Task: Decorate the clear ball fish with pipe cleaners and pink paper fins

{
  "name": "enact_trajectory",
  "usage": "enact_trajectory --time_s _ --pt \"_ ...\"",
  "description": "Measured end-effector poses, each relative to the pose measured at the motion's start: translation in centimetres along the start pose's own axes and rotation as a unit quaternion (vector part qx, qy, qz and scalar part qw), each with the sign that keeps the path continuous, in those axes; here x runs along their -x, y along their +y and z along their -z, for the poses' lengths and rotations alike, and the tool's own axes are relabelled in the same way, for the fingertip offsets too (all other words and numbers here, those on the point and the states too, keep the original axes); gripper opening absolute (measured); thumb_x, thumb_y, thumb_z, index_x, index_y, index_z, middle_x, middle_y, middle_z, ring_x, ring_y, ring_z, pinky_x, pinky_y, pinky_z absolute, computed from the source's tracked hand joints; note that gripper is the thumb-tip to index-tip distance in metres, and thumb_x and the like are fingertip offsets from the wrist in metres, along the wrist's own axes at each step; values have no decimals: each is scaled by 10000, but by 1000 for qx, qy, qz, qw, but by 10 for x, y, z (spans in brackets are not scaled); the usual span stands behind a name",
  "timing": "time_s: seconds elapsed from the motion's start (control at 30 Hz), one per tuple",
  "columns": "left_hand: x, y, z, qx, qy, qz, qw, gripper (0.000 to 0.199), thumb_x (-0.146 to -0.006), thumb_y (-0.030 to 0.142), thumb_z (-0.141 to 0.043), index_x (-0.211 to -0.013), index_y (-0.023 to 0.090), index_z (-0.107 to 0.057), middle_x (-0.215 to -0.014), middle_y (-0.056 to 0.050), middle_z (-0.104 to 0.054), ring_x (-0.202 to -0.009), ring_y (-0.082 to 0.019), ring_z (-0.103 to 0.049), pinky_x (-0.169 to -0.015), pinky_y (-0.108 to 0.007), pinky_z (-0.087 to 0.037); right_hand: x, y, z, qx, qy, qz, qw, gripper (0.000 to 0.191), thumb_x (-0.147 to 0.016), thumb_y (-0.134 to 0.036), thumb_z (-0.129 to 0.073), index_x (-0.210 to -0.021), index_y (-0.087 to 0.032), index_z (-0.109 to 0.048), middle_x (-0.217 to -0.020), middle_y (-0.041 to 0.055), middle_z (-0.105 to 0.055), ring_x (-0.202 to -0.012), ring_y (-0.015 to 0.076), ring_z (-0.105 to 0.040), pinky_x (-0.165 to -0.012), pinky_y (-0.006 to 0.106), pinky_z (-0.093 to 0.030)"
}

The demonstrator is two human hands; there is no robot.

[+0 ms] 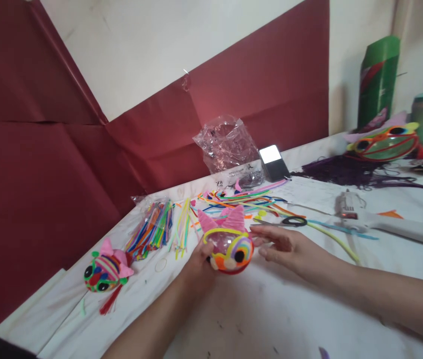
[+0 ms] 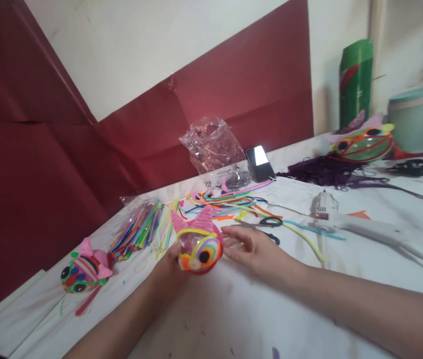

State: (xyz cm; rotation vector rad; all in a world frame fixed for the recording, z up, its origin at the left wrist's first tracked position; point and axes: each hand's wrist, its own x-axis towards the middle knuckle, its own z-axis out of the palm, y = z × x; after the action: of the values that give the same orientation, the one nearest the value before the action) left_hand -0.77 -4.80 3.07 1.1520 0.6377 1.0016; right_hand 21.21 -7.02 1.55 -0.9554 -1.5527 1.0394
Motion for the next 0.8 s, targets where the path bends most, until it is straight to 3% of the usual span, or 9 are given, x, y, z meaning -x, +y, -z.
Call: enact_trajectory --time_s 0.1,0.23,0.33,0.43,0.5,0.57,0.67,0.8 --pt "-2 -2 10 33 -12 14 999 458 -786 458 -647 -1076 106 -684 -1071 -142 -734 -1095 -331 -642 -997 -436 -452 -2 -2 2 -3 38 -2 999 390 -697 -604 -679 -718 -226 -586 -751 31 -657 -684 184 -607 -609 314 -493" --pt "-4 -6 23 89 -54 37 994 532 -801 502 -626 -1148 101 -667 -1151 -130 -715 -1172 -306 -604 -1088 -422 -378 -1 -2 5 20 40 -14 999 406 -740 -621 -608 -645 -241 -501 -567 -42 -502 -527 137 -490 -533 290 -426" --pt "-5 -10 28 107 -73 35 991 517 -838 497 -585 -1166 104 -661 -1159 -129 -713 -1144 -297 -619 -1079 -440 -383 2 -4 6 75 36 17 996 350 -831 -559 -512 -704 -237 -567 -625 -3 -577 -573 164 -540 -565 314 -454" --pt "-5 -12 27 117 -92 30 988 513 -846 494 -582 -1176 108 -656 -1172 -127 -706 -1131 -289 -623 -1062 -435 -397 7 -7 5 154 33 109 981 264 -899 -417 -465 -947 -233 -649 -888 68 -693 -828 219 -639 -743 371 -508" --pt "-5 -13 25 124 -98 25 987 515 -843 500 -585 -1176 114 -654 -1181 -122 -702 -1143 -282 -614 -1058 -418 -398 10 -8 3 185 25 165 968 268 -930 -332 -430 -1075 -230 -631 -1038 99 -690 -968 229 -634 -835 394 -504" --pt "-4 -12 23 127 -96 16 987 490 -853 496 -574 -1163 126 -659 -1173 -110 -706 -1130 -271 -619 -1047 -402 -404 12 -9 2 198 13 193 961 280 -946 -282 -396 -1118 -228 -610 -1062 108 -677 -982 220 -632 -839 390 -510" --pt "-4 -10 18 129 -88 -11 988 444 -879 499 -541 -1124 152 -671 -1126 -86 -722 -1091 -255 -635 -1023 -394 -418 14 -11 1 198 1 199 960 252 -942 -263 -389 -1081 -226 -596 -1036 103 -665 -949 210 -627 -814 375 -514" --pt "-4 -9 15 125 -97 -23 987 466 -875 537 -536 -1102 156 -679 -1090 -75 -733 -1049 -238 -651 -973 -367 -455 13 -11 1 188 10 139 972 174 -910 -334 -431 -820 -230 -538 -805 50 -617 -700 182 -562 -626 332 -478"
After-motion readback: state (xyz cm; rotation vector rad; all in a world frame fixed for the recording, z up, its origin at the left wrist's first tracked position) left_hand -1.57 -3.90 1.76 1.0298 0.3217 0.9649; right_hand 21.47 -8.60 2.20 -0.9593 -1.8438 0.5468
